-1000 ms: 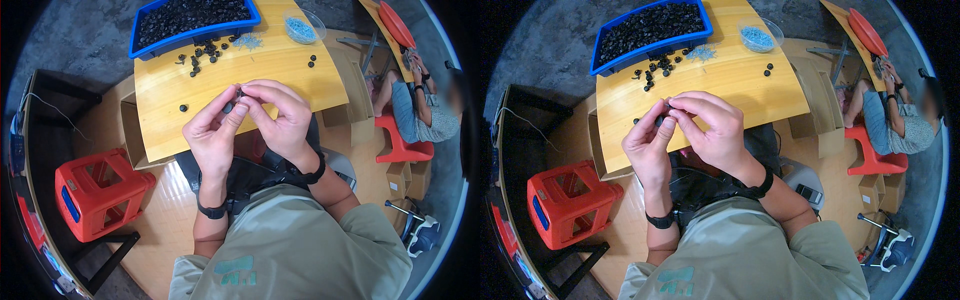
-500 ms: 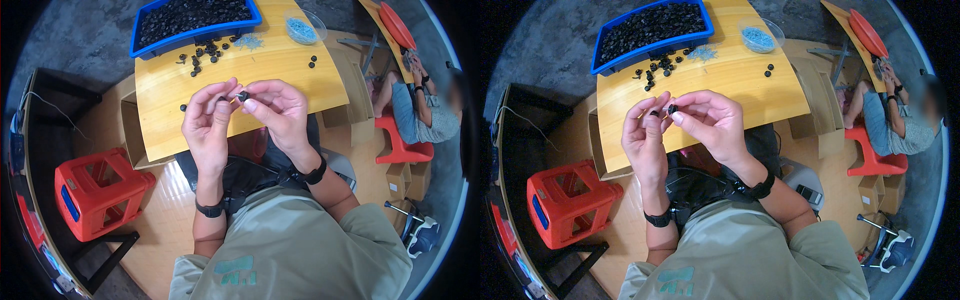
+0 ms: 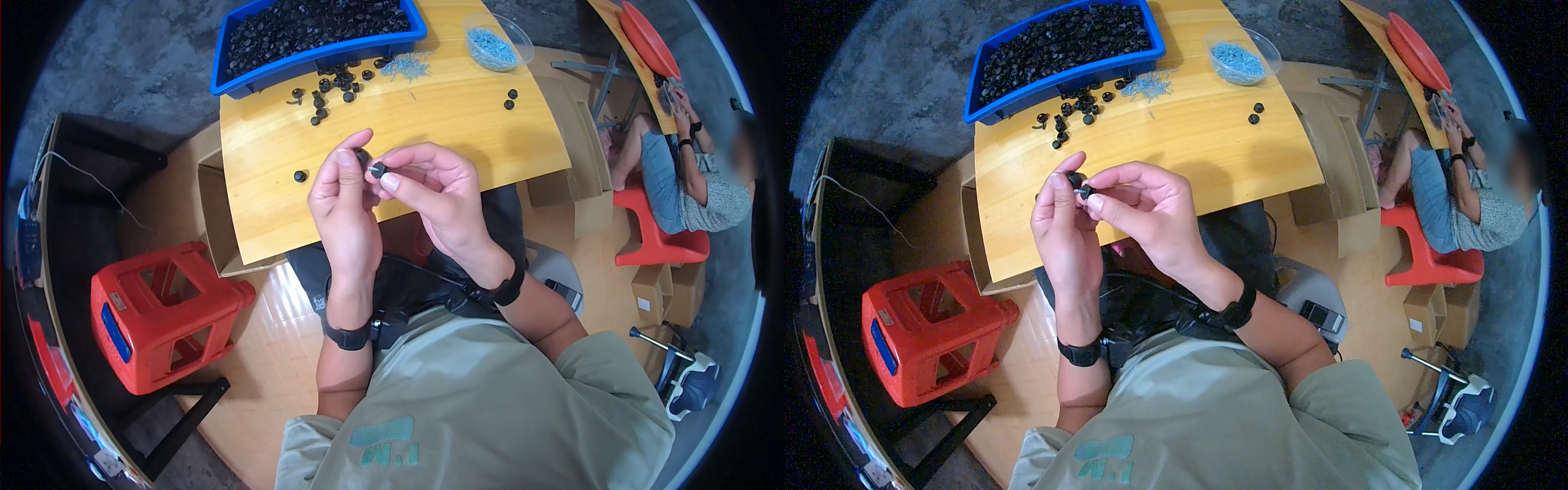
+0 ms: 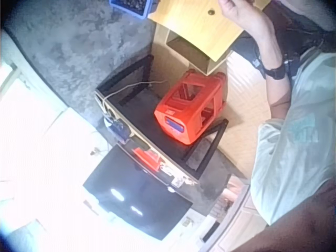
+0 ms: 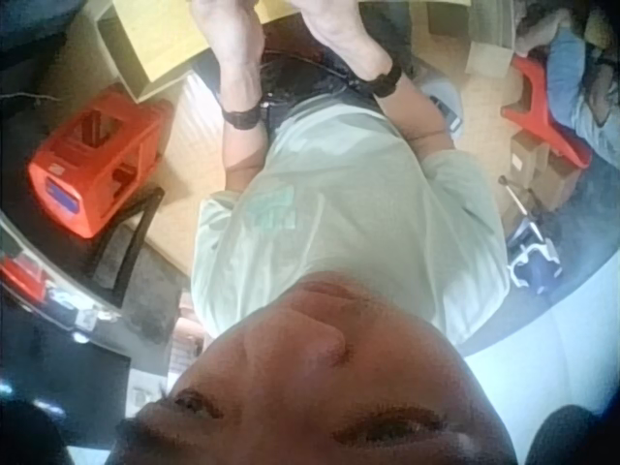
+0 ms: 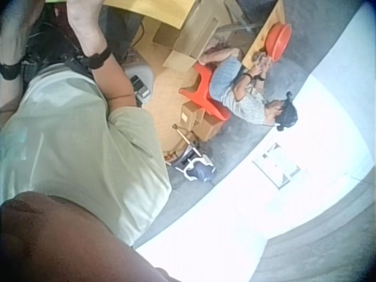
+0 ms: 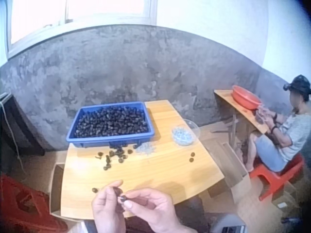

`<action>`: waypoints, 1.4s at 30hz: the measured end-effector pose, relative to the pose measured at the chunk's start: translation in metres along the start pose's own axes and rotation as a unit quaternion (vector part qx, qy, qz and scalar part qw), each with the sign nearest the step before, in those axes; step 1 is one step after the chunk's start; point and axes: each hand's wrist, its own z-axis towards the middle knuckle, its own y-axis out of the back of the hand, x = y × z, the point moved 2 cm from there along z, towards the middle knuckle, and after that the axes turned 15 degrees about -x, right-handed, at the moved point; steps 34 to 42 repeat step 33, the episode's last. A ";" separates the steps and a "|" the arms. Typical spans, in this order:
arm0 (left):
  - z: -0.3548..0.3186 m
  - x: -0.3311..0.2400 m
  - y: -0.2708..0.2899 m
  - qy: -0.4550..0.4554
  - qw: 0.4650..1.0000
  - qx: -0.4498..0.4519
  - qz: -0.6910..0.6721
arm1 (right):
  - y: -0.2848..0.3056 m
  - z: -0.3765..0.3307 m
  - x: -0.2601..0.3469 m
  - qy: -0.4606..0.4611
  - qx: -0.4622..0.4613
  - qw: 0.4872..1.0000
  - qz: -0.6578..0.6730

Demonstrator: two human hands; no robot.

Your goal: Assembling small black plastic/rubber components manually.

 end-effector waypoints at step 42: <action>0.004 -0.012 0.020 -0.075 0.972 0.194 -0.106 | -0.014 -0.012 0.043 0.211 0.053 0.960 -0.177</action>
